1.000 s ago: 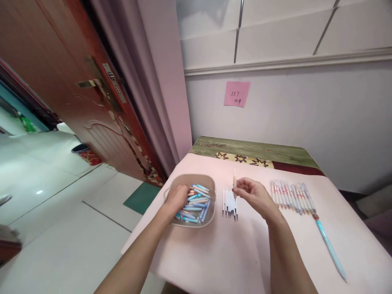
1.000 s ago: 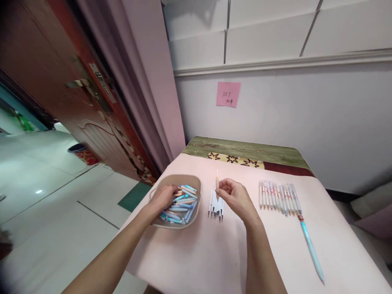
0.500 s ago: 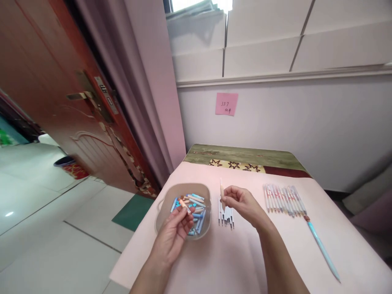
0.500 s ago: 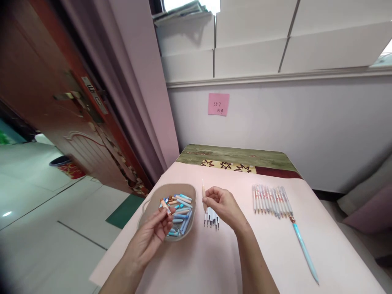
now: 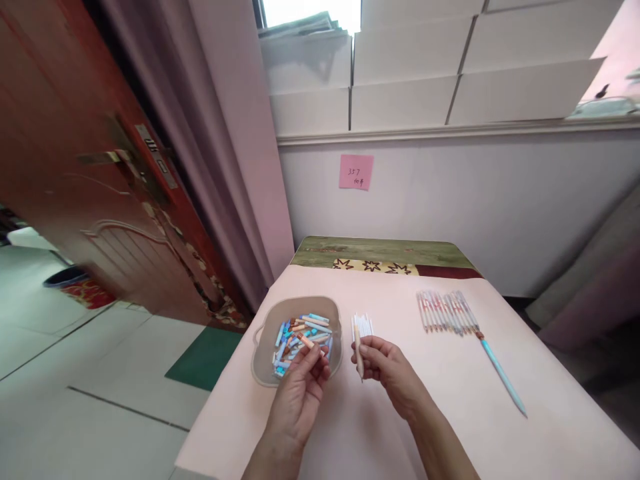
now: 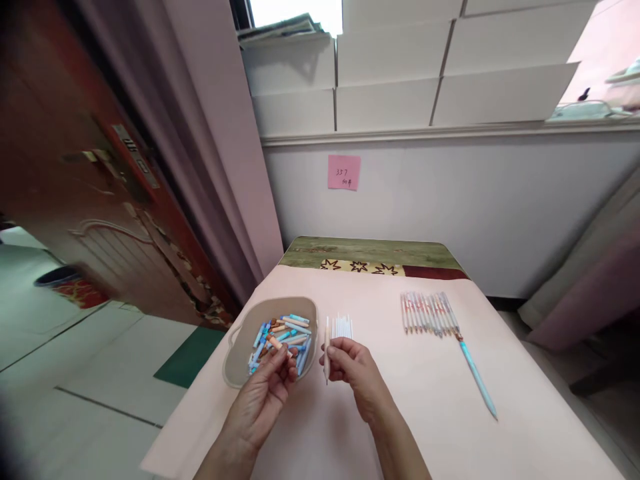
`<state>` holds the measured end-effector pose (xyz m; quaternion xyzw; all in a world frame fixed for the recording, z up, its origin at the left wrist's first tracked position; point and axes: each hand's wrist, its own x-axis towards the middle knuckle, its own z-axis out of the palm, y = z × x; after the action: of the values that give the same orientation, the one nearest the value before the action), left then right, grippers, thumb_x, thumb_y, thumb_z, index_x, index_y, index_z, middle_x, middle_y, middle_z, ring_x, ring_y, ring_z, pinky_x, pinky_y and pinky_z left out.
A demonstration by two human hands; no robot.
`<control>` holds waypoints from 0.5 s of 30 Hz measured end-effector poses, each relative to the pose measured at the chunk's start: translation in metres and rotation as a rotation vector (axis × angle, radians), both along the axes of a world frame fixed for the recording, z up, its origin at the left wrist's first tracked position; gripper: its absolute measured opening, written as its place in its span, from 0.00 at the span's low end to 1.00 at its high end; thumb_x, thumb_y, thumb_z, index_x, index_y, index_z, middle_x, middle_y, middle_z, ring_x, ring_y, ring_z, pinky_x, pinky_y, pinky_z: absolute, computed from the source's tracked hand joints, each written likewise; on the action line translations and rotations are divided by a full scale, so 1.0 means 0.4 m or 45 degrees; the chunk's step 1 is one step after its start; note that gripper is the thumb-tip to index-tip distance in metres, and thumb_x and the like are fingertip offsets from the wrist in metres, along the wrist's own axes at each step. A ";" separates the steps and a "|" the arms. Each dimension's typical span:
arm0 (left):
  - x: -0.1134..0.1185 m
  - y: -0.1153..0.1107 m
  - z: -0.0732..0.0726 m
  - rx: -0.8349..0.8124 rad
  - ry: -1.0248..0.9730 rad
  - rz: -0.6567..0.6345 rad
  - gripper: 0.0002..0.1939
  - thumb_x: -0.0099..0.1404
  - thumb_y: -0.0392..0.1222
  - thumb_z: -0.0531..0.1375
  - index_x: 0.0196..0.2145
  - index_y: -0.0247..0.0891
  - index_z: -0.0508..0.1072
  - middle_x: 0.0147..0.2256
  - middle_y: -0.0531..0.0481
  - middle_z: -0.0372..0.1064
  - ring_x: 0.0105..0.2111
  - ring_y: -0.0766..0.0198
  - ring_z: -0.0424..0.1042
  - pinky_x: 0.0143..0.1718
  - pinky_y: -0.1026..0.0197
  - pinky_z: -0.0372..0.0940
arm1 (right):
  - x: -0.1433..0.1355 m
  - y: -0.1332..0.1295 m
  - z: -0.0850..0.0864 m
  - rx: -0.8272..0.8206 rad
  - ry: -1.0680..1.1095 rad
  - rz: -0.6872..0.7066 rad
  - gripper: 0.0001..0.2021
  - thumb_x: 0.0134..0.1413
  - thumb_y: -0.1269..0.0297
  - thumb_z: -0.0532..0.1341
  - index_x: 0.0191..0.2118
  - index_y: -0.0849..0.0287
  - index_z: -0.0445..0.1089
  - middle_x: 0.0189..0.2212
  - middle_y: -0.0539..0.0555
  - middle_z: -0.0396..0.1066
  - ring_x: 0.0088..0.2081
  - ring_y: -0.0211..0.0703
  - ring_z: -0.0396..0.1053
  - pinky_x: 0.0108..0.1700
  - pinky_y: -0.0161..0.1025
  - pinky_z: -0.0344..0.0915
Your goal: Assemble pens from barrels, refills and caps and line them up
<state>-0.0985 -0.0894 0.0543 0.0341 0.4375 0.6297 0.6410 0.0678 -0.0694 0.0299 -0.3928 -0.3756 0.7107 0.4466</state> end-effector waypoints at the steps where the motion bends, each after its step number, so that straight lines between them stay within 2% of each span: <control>1: 0.001 -0.003 -0.002 0.006 0.004 -0.014 0.06 0.61 0.25 0.59 0.32 0.33 0.73 0.28 0.47 0.73 0.23 0.69 0.71 0.23 0.69 0.69 | -0.005 -0.008 -0.006 -0.024 0.015 -0.018 0.17 0.46 0.50 0.68 0.35 0.60 0.74 0.28 0.52 0.73 0.26 0.35 0.64 0.33 0.35 0.61; 8: -0.027 -0.018 0.000 0.050 0.018 0.017 0.08 0.64 0.27 0.56 0.35 0.30 0.75 0.28 0.46 0.73 0.21 0.71 0.70 0.22 0.70 0.68 | -0.018 -0.040 -0.019 -0.100 0.043 -0.042 0.19 0.42 0.50 0.69 0.37 0.59 0.76 0.29 0.52 0.73 0.28 0.36 0.66 0.33 0.34 0.61; 15: -0.024 -0.039 -0.006 0.010 0.027 -0.040 0.07 0.63 0.28 0.56 0.35 0.32 0.74 0.28 0.45 0.74 0.21 0.69 0.71 0.21 0.69 0.68 | -0.004 -0.074 -0.031 -0.123 0.123 0.047 0.18 0.44 0.52 0.68 0.36 0.60 0.76 0.25 0.51 0.69 0.25 0.33 0.62 0.30 0.33 0.58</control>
<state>-0.1082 -0.1050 0.0519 0.0501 0.4414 0.6208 0.6460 0.0663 -0.0991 0.0175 -0.3722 -0.3260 0.7543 0.4317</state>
